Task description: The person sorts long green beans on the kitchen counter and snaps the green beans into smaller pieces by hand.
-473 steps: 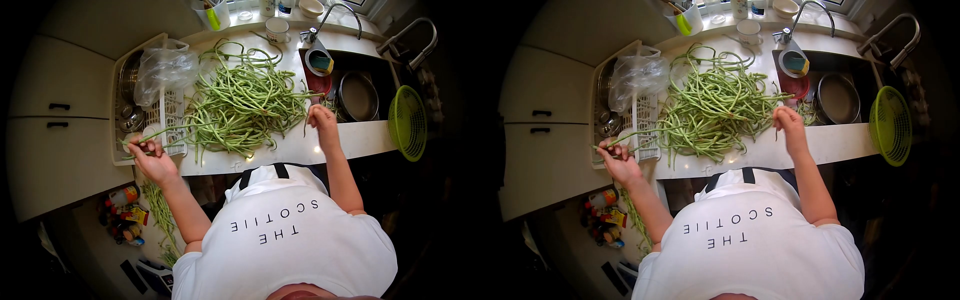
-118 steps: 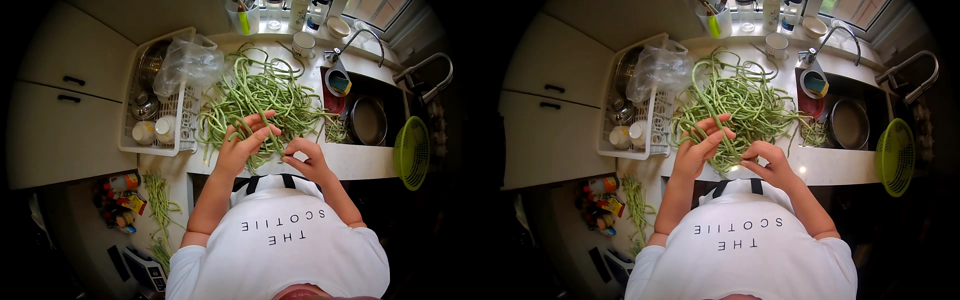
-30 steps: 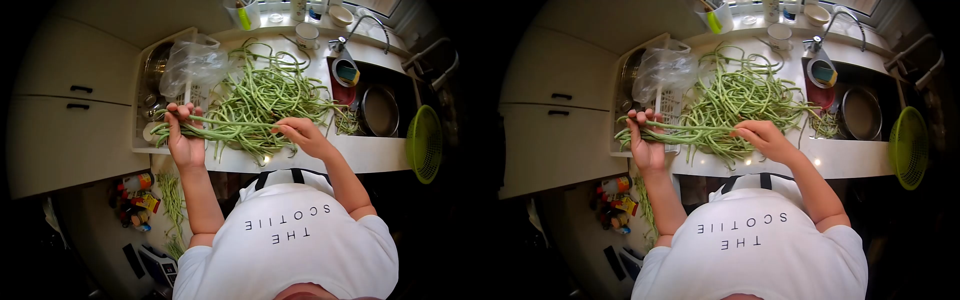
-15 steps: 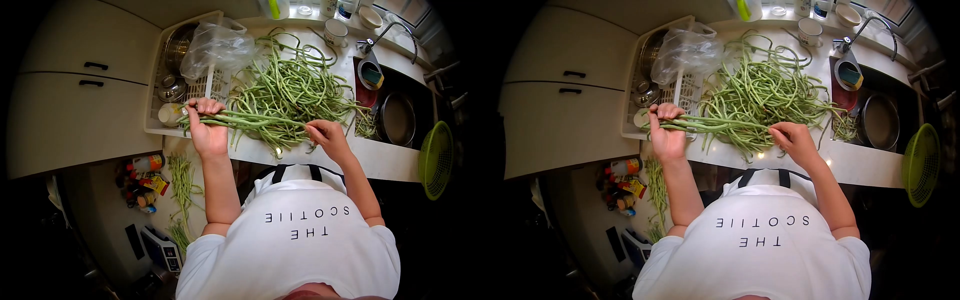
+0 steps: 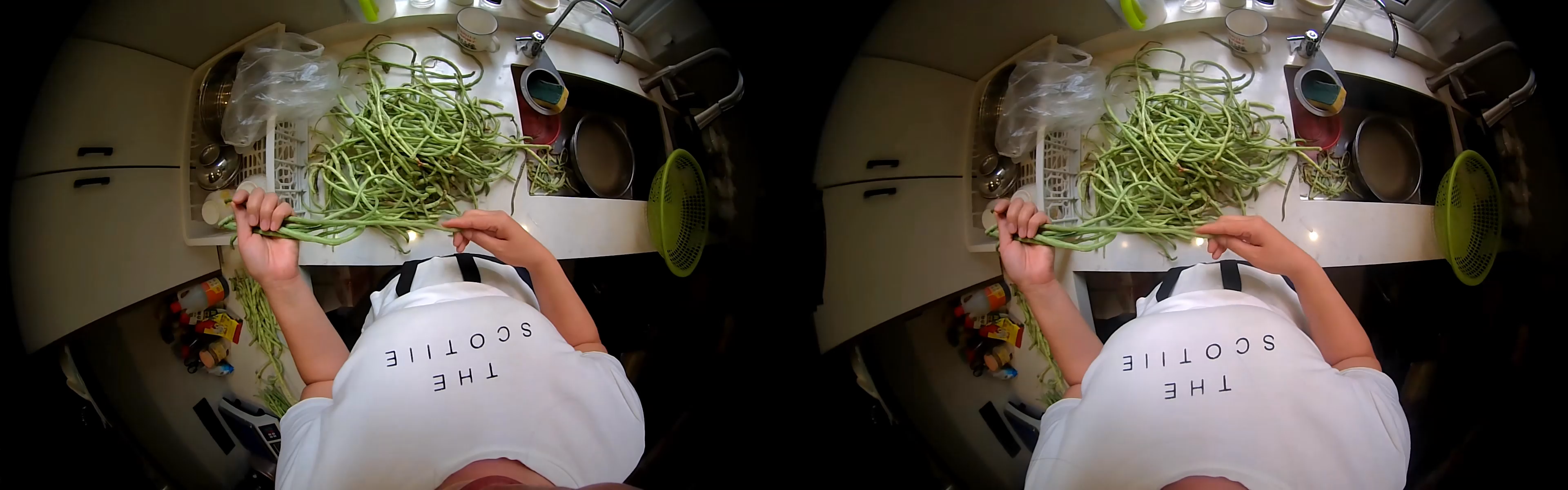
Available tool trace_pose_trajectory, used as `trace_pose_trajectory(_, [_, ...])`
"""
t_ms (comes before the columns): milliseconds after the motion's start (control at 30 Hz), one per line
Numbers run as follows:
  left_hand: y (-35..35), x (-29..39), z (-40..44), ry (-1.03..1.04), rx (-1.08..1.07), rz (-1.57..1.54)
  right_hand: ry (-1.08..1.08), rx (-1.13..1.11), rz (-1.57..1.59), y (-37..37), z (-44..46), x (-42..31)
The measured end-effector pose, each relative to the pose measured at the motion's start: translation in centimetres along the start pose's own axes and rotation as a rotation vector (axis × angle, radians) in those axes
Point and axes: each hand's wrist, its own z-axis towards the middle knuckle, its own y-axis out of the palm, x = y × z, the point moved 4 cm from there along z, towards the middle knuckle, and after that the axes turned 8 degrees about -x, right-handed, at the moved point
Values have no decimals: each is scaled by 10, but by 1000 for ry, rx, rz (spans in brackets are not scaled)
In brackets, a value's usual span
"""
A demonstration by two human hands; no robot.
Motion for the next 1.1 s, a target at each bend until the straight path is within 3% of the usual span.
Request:
trace_pose_trajectory(133, [-1,-11,-7,-31,32,19,35,188,-206,-3,-2,18])
trace_pose_trajectory(200, [2,-16,-8,-8,-2,4,44,426,-101,-12,0,28])
trace_pose_trajectory(233, [3,-17,-9,-3,-2,2,45,422,-104,-12,3,28])
trace_pose_trajectory(300, [6,-17,-10,34,-32,-2,-2,572,203,-16,7,27])
trace_pose_trajectory(600, [19,-8,-15,87,-64,-21,-96,642,127,-20,12,1])
trace_pose_trajectory(700, [26,-4,-15,115,-51,-12,-70,646,221,-28,9,8])
trace_pose_trajectory(767, [27,29,-19,244,-121,42,-272,716,465,-63,-6,32])
trace_pose_trajectory(800, [29,51,-23,369,-193,96,-285,835,407,-87,-22,39])
trace_pose_trajectory(900, [51,90,-36,423,-214,199,-261,1073,-26,-128,-61,24])
trace_pose_trajectory(933, [54,93,-42,428,-207,204,-255,1067,-23,-137,-72,23])
trace_pose_trajectory(967, [58,96,-46,441,-201,272,-139,1088,-865,-138,-80,7])
trace_pose_trajectory(1033, [59,99,-50,458,-197,343,-5,979,-1704,-122,-69,3])
trace_pose_trajectory(1100, [53,94,-52,445,-198,531,-38,856,-1203,-108,-54,16])
